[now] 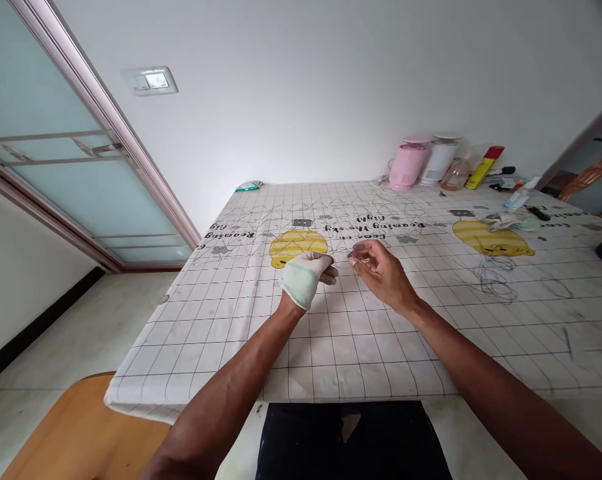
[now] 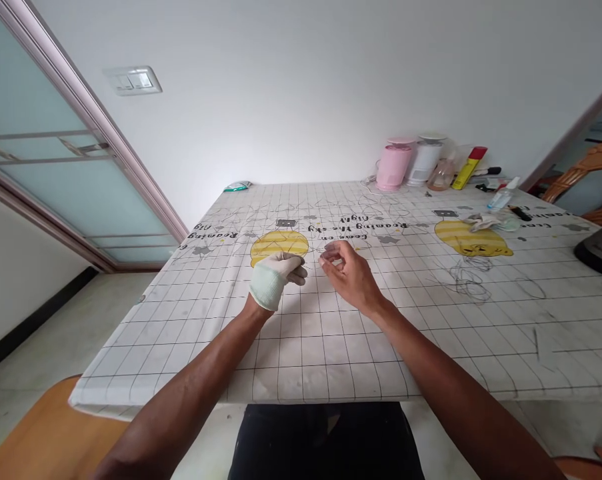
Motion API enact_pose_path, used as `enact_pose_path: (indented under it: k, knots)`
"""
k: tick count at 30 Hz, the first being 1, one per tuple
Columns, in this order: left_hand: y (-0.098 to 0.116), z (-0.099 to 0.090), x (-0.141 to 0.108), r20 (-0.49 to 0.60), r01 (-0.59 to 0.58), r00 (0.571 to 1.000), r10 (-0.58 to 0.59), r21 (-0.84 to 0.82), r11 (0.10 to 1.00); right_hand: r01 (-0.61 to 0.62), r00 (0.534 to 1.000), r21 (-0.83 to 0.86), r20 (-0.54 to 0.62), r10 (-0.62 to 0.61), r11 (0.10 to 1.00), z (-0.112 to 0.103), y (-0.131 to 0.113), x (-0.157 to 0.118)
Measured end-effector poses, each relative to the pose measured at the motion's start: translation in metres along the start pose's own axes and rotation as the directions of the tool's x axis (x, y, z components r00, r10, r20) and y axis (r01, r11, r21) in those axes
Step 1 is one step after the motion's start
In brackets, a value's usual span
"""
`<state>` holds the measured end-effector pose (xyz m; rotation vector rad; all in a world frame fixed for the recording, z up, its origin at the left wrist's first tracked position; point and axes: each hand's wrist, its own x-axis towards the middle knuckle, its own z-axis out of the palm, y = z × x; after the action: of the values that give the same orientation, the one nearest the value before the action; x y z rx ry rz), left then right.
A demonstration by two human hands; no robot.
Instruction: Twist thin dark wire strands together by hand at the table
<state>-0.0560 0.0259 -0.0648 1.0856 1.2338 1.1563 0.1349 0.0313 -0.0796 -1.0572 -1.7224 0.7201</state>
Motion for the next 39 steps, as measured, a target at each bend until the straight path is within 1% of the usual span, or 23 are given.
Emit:
enact_pose_path:
  k: [2,4,6,8,9,10,11,12,14,16,18,22,25,29,33,37,39]
  knots:
    - [-0.001,-0.001,-0.001,-0.023,-0.003,1.000,0.002,-0.044,0.999,0.057,0.998,-0.051,0.006,-0.057,0.997,0.001,-0.001,-0.005]
    - [-0.003,-0.002,0.000,-0.025,-0.008,1.000,0.006,-0.092,0.996,0.071,0.997,-0.029,0.020,-0.071,0.997,0.001,-0.001,-0.008]
    - [-0.006,-0.003,0.001,-0.004,-0.024,1.000,0.024,-0.142,0.990,0.112,0.994,-0.018,0.001,-0.112,0.994,0.002,0.000,-0.010]
    - [-0.009,-0.003,0.002,0.020,-0.040,0.999,0.044,-0.180,0.983,0.212,0.976,-0.086,-0.036,-0.215,0.974,0.003,0.003,-0.010]
    - [-0.011,-0.003,0.002,0.023,-0.044,0.999,0.049,-0.188,0.981,0.275,0.958,-0.163,-0.043,-0.285,0.948,0.004,0.005,-0.010]
    - [-0.012,-0.003,0.002,0.017,-0.045,0.999,0.049,-0.186,0.981,0.340,0.932,-0.263,-0.034,-0.360,0.903,0.004,0.007,-0.010]
    - [-0.012,-0.003,0.001,0.009,-0.043,0.999,0.045,-0.179,0.983,0.399,0.901,-0.373,-0.008,-0.433,0.838,0.004,0.009,-0.011]
    - [-0.012,-0.002,0.000,0.002,-0.037,0.999,0.038,-0.168,0.985,0.445,0.869,-0.479,0.029,-0.494,0.756,0.004,0.010,-0.012]
    - [-0.011,0.000,-0.001,0.005,-0.020,1.000,0.021,-0.140,0.990,0.492,0.816,-0.640,0.103,-0.569,0.590,0.004,0.010,-0.013]
    - [-0.010,0.001,-0.003,0.024,-0.010,1.000,0.013,-0.114,0.993,0.503,0.784,-0.719,0.145,-0.604,0.480,0.004,0.009,-0.014]
    - [-0.009,0.003,-0.003,0.043,-0.004,0.999,0.007,-0.077,0.997,0.518,0.762,-0.741,0.172,-0.624,0.427,0.004,0.008,-0.014]
    - [-0.006,0.006,-0.005,0.033,0.010,0.999,-0.013,0.093,0.996,0.576,0.737,-0.715,0.245,-0.630,0.396,0.005,0.011,-0.013]
    - [-0.007,0.006,-0.005,-0.002,0.030,1.000,-0.030,0.214,0.976,0.587,0.739,-0.713,0.279,-0.614,0.383,0.005,0.015,-0.014]
    - [-0.010,0.005,-0.004,-0.011,0.058,0.998,-0.057,0.296,0.954,0.576,0.753,-0.724,0.291,-0.590,0.379,0.005,0.020,-0.016]
    - [-0.014,0.004,-0.003,-0.010,0.076,0.997,-0.076,0.308,0.948,0.563,0.770,-0.715,0.270,-0.578,0.416,0.005,0.023,-0.017]
    - [-0.016,0.003,-0.002,0.018,0.113,0.992,-0.121,0.244,0.963,0.566,0.758,-0.724,0.269,-0.594,0.395,0.003,0.026,-0.017]
    - [-0.016,0.003,-0.003,0.022,0.132,0.990,-0.139,0.210,0.969,0.573,0.754,-0.714,0.265,-0.601,0.402,0.003,0.027,-0.017]
